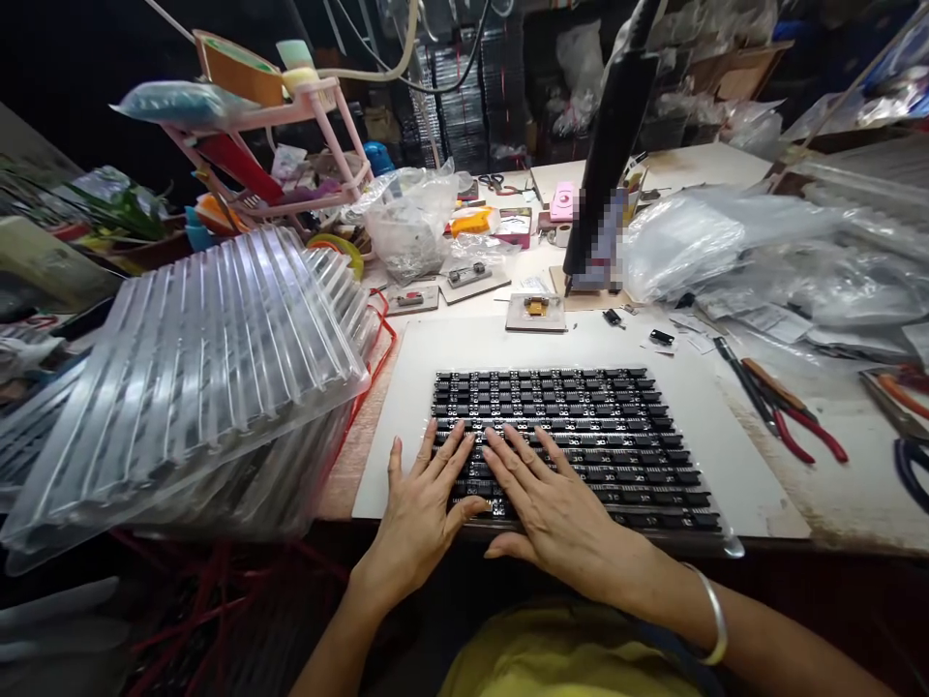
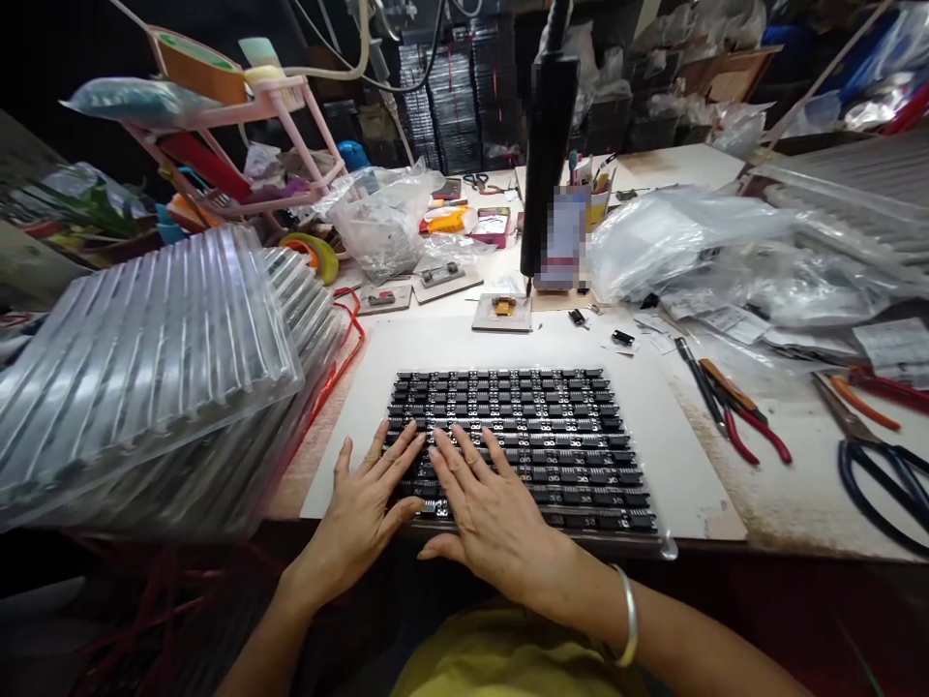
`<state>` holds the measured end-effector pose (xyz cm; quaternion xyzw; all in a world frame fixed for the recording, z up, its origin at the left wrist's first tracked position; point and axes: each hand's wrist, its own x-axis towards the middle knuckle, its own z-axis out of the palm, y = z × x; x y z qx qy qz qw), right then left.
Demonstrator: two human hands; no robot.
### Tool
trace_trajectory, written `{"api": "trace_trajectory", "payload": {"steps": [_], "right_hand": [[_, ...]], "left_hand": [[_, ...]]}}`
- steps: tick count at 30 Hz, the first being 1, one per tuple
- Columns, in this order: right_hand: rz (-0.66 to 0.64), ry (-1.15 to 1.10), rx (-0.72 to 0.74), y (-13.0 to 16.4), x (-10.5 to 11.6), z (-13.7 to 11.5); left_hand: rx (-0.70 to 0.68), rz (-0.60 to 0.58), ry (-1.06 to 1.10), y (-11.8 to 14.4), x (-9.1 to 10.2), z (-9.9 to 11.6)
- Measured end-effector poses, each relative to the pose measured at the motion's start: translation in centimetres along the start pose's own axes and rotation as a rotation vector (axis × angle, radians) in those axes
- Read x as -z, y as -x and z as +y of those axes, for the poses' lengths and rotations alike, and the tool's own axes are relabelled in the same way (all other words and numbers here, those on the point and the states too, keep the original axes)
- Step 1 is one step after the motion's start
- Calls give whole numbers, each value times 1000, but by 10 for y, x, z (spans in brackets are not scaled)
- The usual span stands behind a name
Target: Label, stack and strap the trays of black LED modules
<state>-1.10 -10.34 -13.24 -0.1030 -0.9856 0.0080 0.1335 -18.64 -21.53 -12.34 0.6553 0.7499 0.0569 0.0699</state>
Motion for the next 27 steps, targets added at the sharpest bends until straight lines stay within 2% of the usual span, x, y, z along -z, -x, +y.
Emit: {"api": "trace_trajectory", "payload": {"steps": [4, 7, 10, 12, 15, 18, 23, 27], "right_hand": [[-12, -17, 29, -9, 4, -5], [32, -9, -52, 6, 20, 12], [113, -15, -293, 42, 30, 45], [173, -29, -490, 72, 28, 66], [191, -69, -744, 113, 18, 82], [179, -171, -883, 129, 9, 83], [264, -315, -925, 117, 7, 86], [255, -358, -887, 113, 10, 88]], "left_hand": [[34, 37, 69, -10, 6, -10], [107, 45, 110, -30, 10, -19], [133, 5, 148, -45, 10, -26], [134, 6, 179, -46, 7, -28], [198, 99, 279, -36, -1, -29], [299, 205, 438, -22, -10, -29], [356, 250, 552, -10, -16, -28], [350, 230, 561, -3, -14, -30]]}}
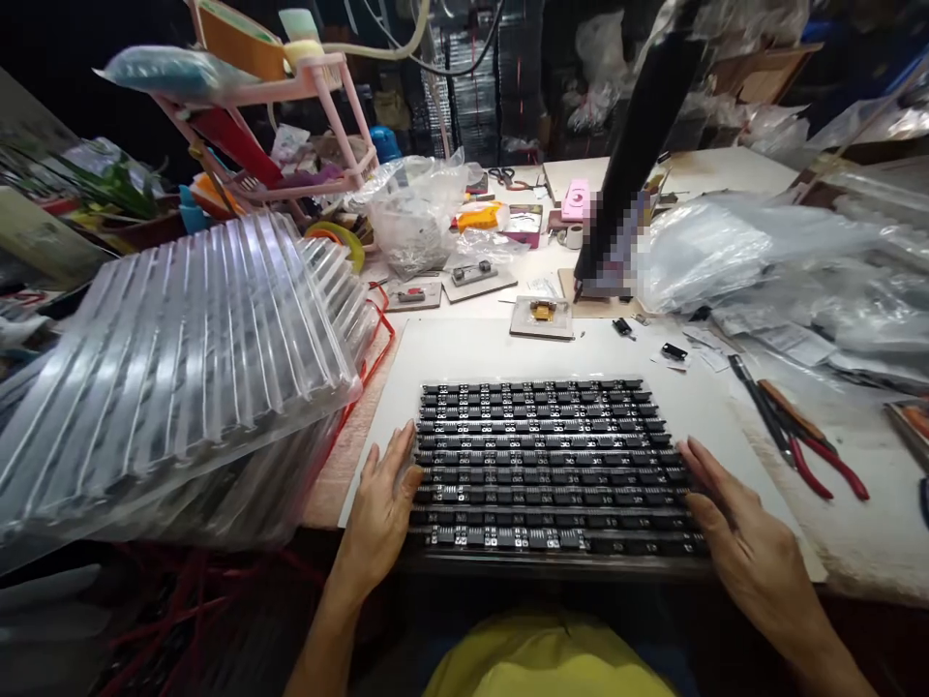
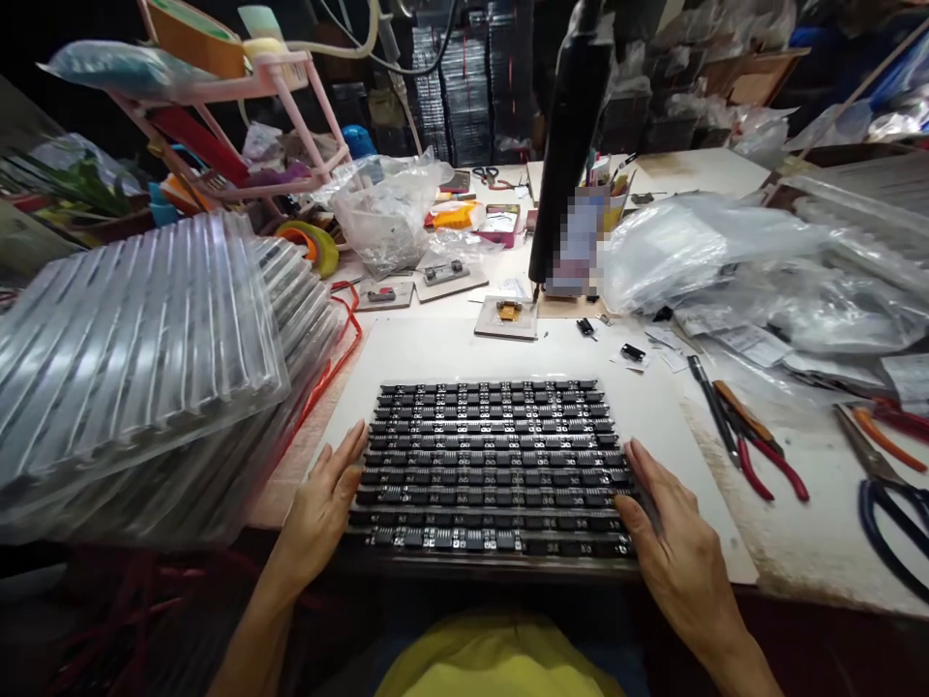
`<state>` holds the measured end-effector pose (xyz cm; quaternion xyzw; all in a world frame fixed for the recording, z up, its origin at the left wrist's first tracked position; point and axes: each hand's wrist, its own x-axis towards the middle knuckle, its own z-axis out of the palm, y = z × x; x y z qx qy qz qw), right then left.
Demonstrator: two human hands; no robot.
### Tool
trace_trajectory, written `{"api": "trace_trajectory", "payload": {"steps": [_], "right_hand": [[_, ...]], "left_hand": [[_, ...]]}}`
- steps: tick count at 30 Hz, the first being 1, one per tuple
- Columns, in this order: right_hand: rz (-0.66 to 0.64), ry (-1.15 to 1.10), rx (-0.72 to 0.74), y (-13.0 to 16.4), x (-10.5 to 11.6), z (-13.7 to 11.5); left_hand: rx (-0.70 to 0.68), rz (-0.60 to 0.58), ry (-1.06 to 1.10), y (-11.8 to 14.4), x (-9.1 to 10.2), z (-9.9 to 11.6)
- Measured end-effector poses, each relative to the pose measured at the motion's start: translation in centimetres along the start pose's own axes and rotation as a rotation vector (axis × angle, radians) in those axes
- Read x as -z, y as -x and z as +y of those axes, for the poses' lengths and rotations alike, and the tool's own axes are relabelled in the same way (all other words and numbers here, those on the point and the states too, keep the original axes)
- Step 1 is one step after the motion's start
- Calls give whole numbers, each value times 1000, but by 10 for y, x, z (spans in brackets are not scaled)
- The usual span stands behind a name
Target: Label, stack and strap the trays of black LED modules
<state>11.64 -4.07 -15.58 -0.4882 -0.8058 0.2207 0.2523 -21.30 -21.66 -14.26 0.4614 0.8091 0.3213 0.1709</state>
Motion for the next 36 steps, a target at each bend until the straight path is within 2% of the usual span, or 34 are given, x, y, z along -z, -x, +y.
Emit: {"api": "trace_trajectory", "payload": {"steps": [3, 8, 10, 15, 18, 25, 28, 32, 36], "right_hand": [[20, 6, -1, -2, 2, -2], [89, -98, -155, -11, 1, -6], [103, -149, -173, -13, -1, -6], [85, -186, -117, -11, -4, -7], [83, -192, -84, -12, -2, -9], [61, -190, 34, -28, 6, 2], [71, -190, 69, -33, 8, 6], [25, -201, 109, -31, 8, 9], [52, -179, 171, -26, 8, 11]], "left_hand": [[7, -17, 20, 1, 4, 2], [57, -9, 16, -7, 3, 14], [80, 11, -1, -10, 1, 18], [115, 71, 21, -13, -1, 16], [127, 51, 47, -16, -2, 8], [-107, -85, -285, -22, -9, -9], [-144, -123, -340, -20, -11, -9], [-98, -117, -290, -26, -8, -7], [-14, -80, -245, -48, -5, -4]]}}
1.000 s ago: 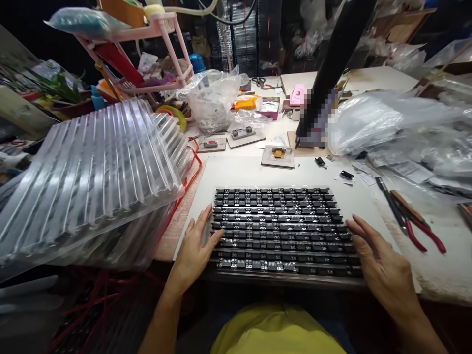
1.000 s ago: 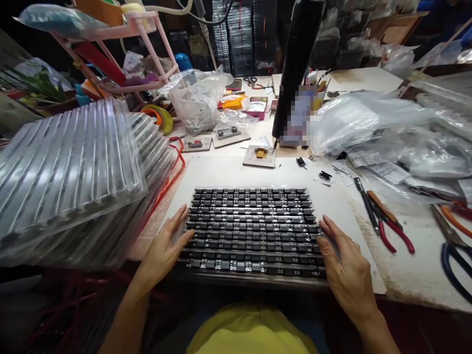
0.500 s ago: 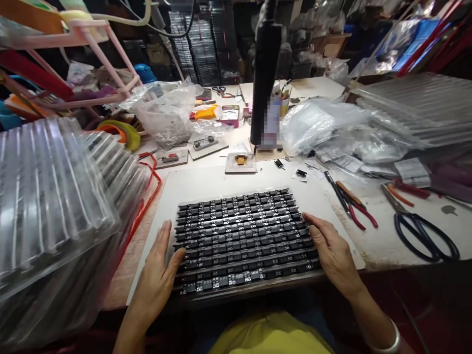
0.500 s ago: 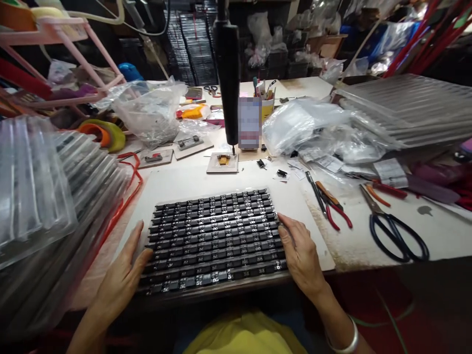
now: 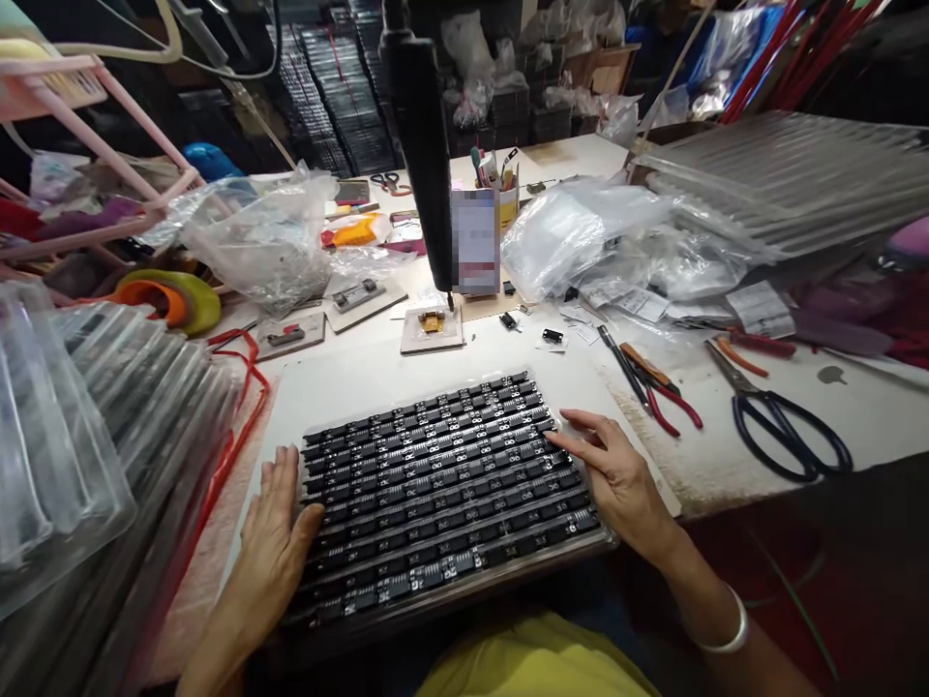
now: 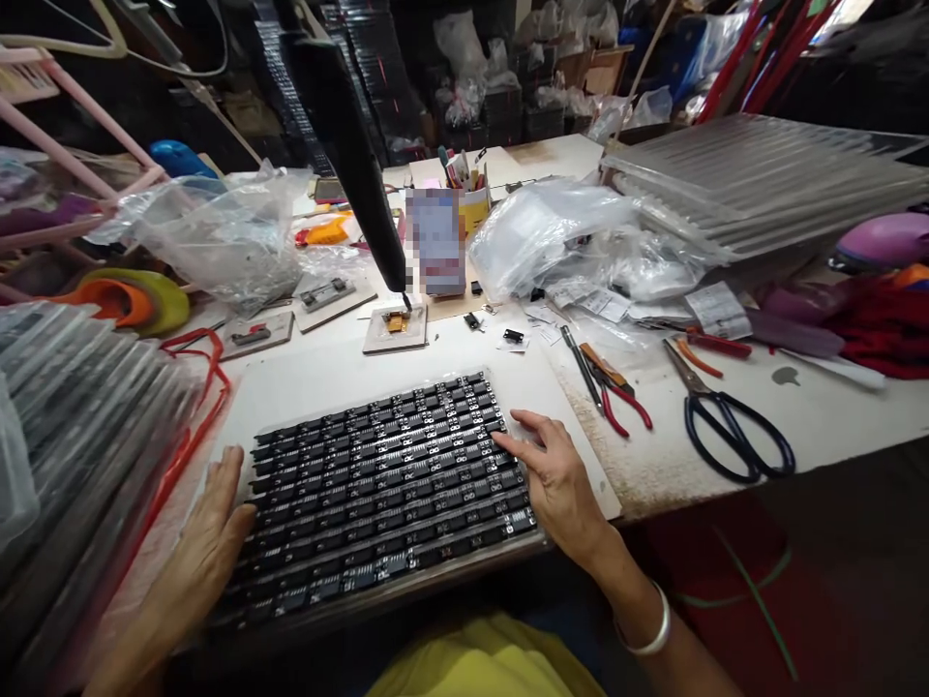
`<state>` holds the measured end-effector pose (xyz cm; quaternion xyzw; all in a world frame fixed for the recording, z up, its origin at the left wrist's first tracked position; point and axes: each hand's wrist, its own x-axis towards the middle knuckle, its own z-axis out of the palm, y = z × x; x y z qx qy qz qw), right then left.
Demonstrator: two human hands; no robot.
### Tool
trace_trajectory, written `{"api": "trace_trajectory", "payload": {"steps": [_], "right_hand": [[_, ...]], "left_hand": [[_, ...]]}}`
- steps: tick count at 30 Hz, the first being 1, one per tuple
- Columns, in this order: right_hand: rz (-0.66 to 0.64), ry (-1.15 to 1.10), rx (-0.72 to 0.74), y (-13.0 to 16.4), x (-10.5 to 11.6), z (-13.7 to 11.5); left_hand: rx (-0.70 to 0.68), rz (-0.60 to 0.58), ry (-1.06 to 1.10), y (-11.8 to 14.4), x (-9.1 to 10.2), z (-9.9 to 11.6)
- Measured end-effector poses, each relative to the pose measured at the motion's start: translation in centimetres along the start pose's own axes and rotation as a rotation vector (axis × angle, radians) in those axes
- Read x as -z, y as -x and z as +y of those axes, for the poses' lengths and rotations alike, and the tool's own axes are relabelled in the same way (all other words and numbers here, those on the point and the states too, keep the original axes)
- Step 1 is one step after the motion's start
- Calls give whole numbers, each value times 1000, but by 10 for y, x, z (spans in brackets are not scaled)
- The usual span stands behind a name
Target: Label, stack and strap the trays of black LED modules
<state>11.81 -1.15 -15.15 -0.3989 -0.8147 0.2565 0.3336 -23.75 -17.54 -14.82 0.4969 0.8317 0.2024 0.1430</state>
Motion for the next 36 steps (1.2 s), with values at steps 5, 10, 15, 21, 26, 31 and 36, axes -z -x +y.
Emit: {"api": "trace_trajectory", "payload": {"steps": [5, 10, 15, 21, 26, 31, 36], "right_hand": [[-10, -18, -16, 0, 0, 0], [-8, 34, -1, -1, -1, 1], [-21, 5, -7, -1, 0, 0], [-15, -14, -54, -4, 2, -4], [-14, -35, -66, -4, 1, -4], [-34, -17, -56, -3, 2, -3], [-31, -28, -40, -2, 0, 0]], "left_hand": [[45, 16, -14, -22, -4, 0], [-26, -7, -91, -22, -8, -3], [-35, -16, -116, -21, -9, 0], [-1, -43, -145, -24, -8, 9], [14, -41, -162, -24, -7, 14], [10, -24, -169, -24, -10, 12], [14, 0, -69, -25, -10, 8]]}}
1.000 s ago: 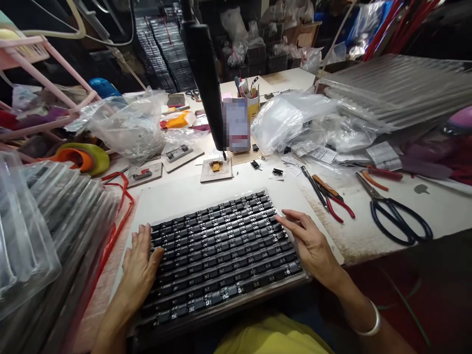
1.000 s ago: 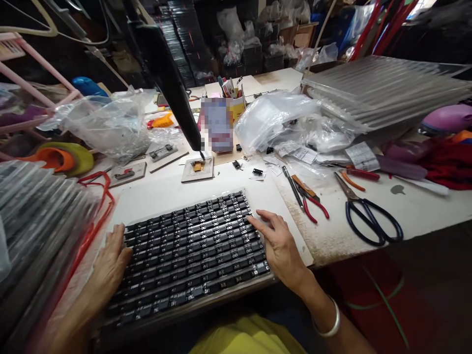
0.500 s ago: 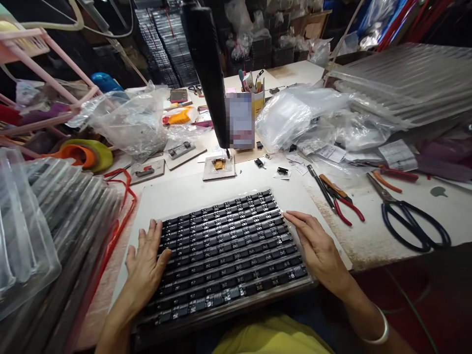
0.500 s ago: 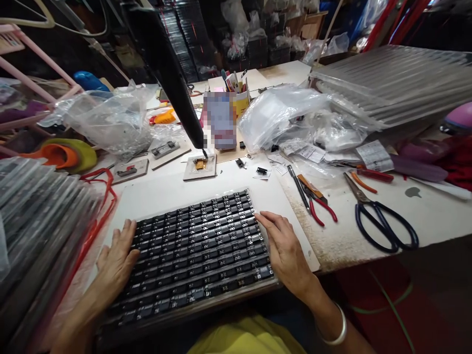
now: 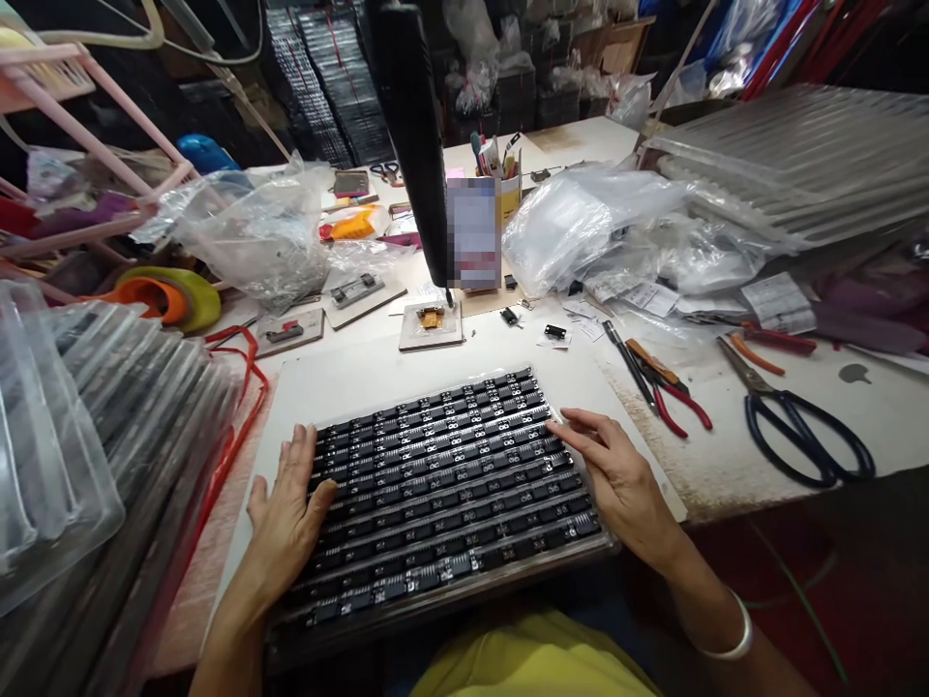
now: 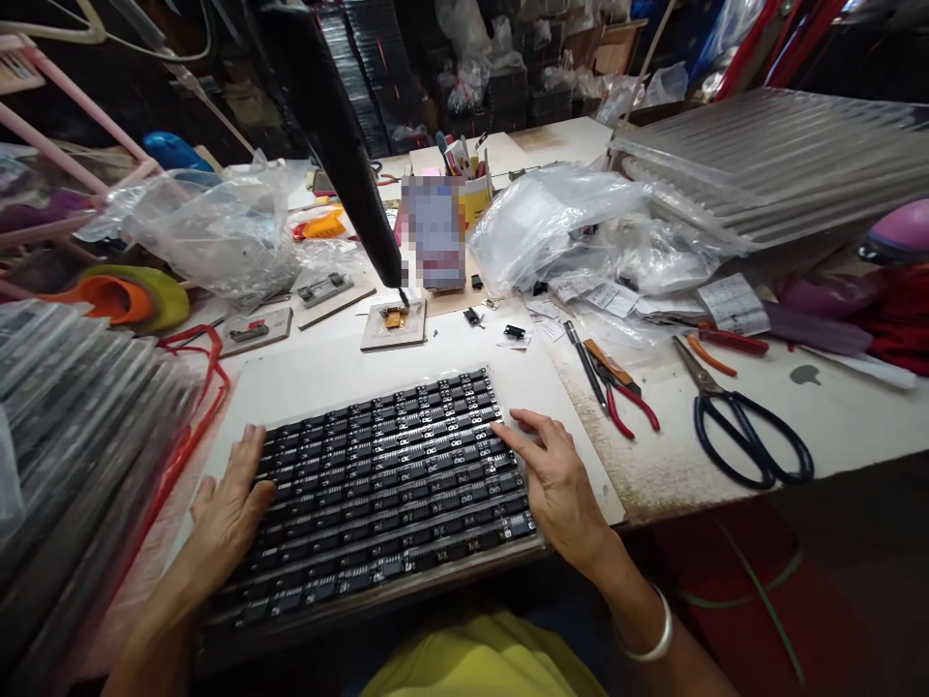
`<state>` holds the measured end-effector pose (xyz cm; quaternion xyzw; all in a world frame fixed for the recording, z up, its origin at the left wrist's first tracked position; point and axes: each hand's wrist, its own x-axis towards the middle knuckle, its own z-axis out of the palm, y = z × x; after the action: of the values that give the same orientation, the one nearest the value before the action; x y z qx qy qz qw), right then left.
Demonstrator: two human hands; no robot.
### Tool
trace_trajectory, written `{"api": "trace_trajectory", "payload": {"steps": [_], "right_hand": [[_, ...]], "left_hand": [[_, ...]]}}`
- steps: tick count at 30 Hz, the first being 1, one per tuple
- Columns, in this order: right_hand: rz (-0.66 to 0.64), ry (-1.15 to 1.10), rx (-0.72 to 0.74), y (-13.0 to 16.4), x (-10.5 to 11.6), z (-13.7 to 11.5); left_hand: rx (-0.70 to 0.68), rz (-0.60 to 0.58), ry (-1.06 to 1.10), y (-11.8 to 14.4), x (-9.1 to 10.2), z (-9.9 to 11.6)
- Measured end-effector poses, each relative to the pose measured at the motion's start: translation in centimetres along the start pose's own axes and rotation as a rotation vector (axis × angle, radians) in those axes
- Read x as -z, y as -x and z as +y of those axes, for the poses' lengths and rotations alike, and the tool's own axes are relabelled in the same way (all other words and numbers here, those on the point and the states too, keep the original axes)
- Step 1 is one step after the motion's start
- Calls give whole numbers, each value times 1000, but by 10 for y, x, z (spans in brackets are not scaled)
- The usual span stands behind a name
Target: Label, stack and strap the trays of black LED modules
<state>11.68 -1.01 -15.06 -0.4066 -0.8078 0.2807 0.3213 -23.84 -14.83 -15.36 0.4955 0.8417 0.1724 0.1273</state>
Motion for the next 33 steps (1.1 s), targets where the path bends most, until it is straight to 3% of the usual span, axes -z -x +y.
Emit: {"api": "trace_trajectory", "payload": {"steps": [6, 11, 15, 22, 29, 33], "right_hand": [[33, -13, 9, 2, 4, -3], [-13, 40, 37, 16, 16, -8], [-9, 52, 17, 19, 13, -10], [58, 120, 33, 14, -4, -12], [111, 106, 41, 15, -6, -11], [121, 103, 41, 14, -7, -11]], "left_hand": [[131, 53, 470, 32, 12, 2], [200, 129, 606, 80, 14, 8], [157, 193, 669, 82, 13, 11], [114, 204, 566, 60, 6, 8], [141, 164, 452, 84, 2, 3], [53, 143, 202, 97, -1, -1]]}}
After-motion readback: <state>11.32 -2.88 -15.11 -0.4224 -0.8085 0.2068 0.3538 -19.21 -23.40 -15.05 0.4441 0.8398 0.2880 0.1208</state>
